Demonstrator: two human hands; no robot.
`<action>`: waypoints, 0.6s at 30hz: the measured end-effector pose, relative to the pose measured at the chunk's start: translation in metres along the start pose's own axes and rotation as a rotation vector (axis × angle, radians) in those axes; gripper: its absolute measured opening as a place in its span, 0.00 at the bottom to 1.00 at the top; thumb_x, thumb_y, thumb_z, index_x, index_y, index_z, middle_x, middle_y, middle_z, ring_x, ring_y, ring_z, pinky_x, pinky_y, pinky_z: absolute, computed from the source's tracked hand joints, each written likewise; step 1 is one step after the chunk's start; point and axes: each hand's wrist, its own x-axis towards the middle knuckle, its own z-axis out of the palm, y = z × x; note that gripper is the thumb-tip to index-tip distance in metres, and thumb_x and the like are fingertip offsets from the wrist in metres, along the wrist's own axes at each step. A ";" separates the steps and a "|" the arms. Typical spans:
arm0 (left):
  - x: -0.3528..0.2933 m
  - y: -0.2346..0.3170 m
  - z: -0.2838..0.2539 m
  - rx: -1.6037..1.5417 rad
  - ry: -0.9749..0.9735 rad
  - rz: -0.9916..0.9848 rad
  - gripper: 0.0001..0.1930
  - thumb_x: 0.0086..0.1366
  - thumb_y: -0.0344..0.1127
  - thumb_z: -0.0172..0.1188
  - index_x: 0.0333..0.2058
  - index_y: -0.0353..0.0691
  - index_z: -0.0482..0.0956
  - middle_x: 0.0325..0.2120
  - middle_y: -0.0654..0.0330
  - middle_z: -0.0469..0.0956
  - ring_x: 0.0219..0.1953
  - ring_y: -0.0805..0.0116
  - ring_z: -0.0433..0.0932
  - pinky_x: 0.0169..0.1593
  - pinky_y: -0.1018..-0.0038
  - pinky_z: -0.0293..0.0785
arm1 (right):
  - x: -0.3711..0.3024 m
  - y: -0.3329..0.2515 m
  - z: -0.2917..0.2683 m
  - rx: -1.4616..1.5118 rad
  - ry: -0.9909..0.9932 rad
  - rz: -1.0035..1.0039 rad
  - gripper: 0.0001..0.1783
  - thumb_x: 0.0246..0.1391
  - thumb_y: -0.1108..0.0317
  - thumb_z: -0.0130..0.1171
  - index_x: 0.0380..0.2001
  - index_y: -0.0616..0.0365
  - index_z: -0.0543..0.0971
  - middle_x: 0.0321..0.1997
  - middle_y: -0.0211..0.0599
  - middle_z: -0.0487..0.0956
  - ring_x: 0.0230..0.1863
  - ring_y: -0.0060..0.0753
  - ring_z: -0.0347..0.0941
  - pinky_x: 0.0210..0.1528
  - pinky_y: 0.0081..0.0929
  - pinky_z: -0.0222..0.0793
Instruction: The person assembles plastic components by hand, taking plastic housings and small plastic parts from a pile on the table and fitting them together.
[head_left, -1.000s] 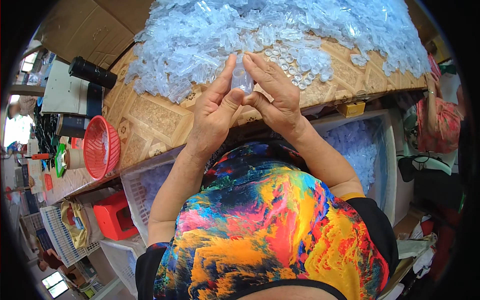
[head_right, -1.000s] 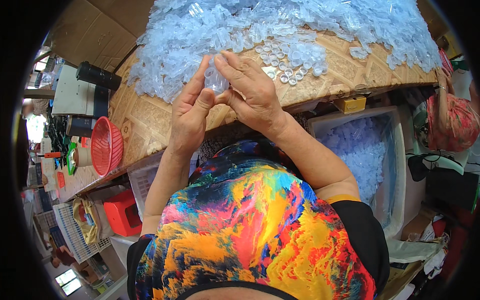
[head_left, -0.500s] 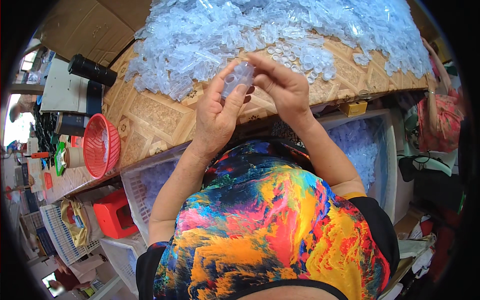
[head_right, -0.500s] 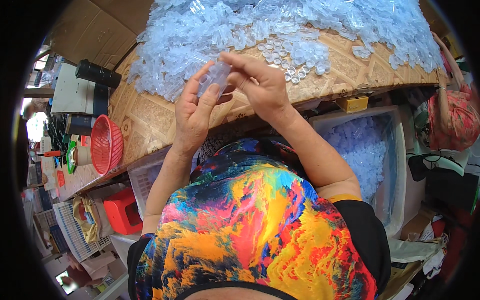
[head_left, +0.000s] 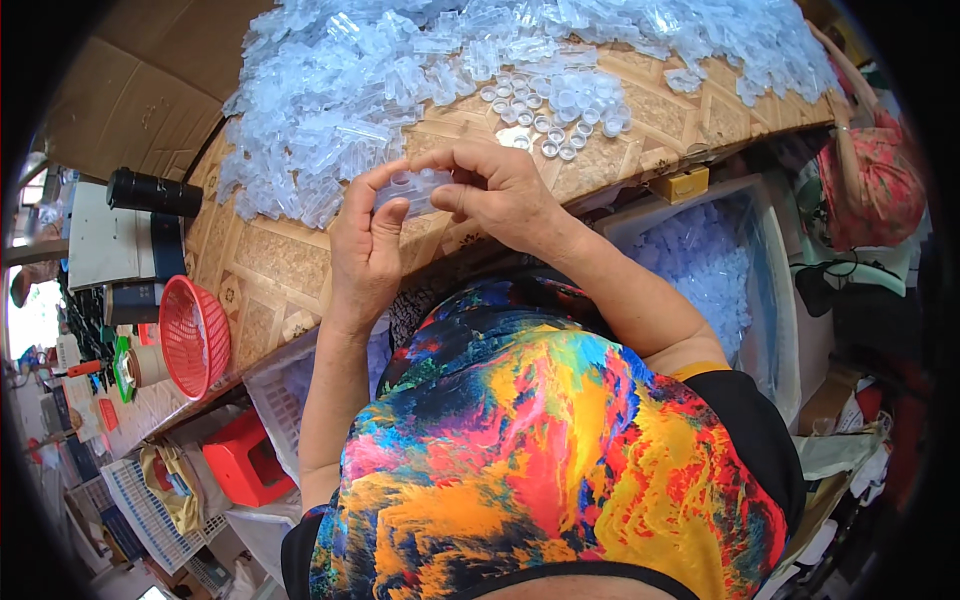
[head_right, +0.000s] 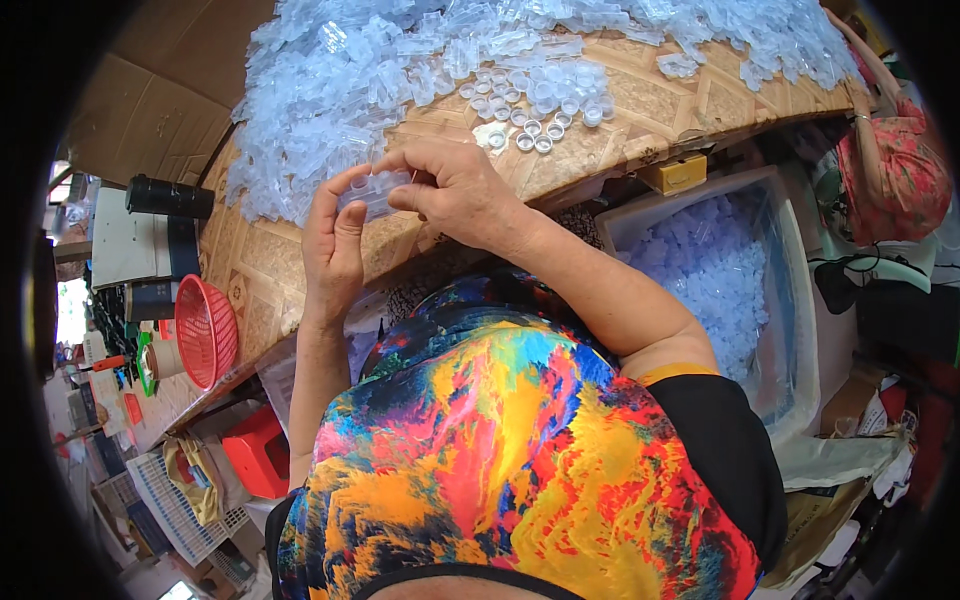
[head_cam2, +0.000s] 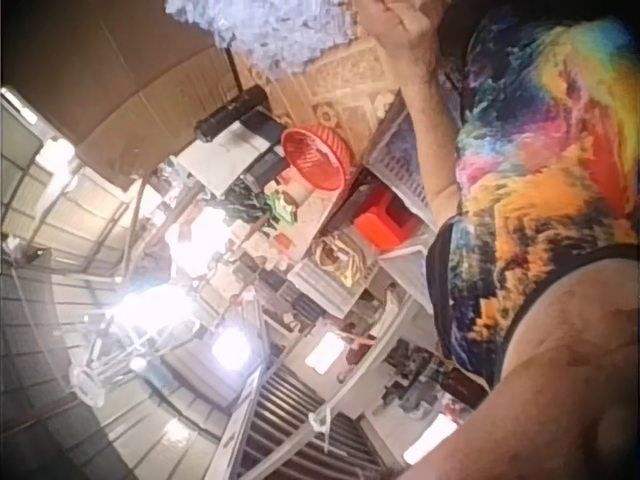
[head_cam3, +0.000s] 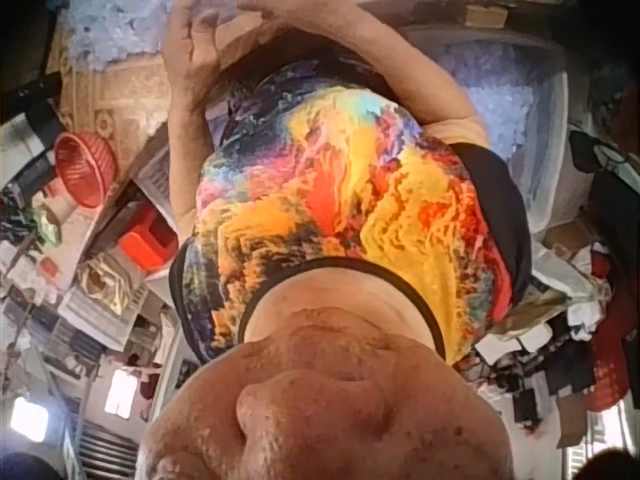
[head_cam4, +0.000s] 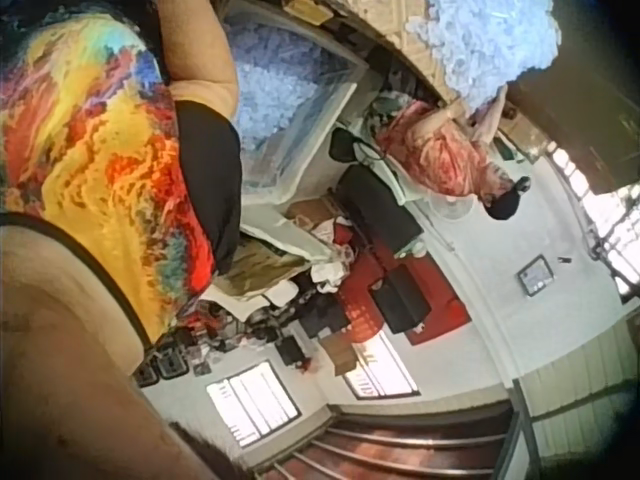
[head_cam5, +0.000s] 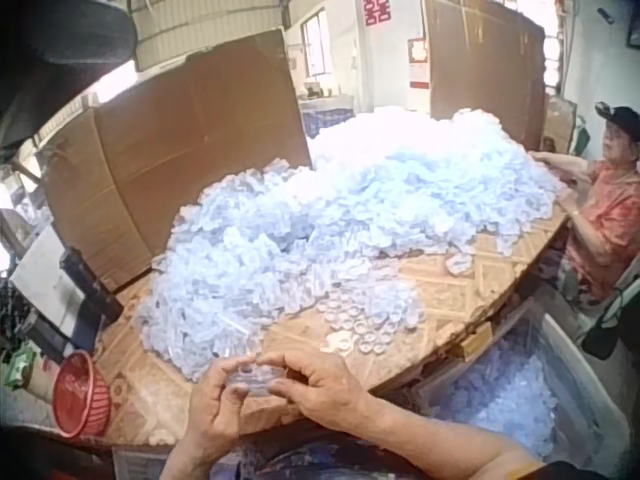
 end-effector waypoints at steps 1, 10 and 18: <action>0.000 -0.001 -0.001 0.042 -0.008 0.041 0.15 0.75 0.34 0.53 0.55 0.35 0.74 0.43 0.56 0.78 0.45 0.72 0.75 0.50 0.76 0.70 | -0.001 0.001 0.002 0.004 0.003 0.003 0.16 0.56 0.78 0.62 0.50 0.62 0.81 0.33 0.26 0.78 0.31 0.14 0.73 0.33 0.17 0.75; 0.007 -0.020 0.027 -0.420 0.530 -0.301 0.30 0.76 0.63 0.39 0.28 0.42 0.72 0.23 0.64 0.73 0.25 0.76 0.72 0.31 0.78 0.70 | -0.019 0.002 0.047 -0.114 0.184 -0.214 0.19 0.46 0.78 0.70 0.44 0.61 0.81 0.31 0.39 0.80 0.31 0.30 0.77 0.33 0.27 0.73; 0.014 -0.021 0.010 -0.590 0.539 -0.397 0.32 0.75 0.64 0.39 0.22 0.42 0.70 0.12 0.58 0.69 0.14 0.68 0.70 0.20 0.75 0.68 | -0.003 0.006 -0.010 -0.569 0.263 -0.306 0.09 0.49 0.74 0.66 0.36 0.56 0.84 0.31 0.37 0.82 0.33 0.42 0.79 0.35 0.33 0.74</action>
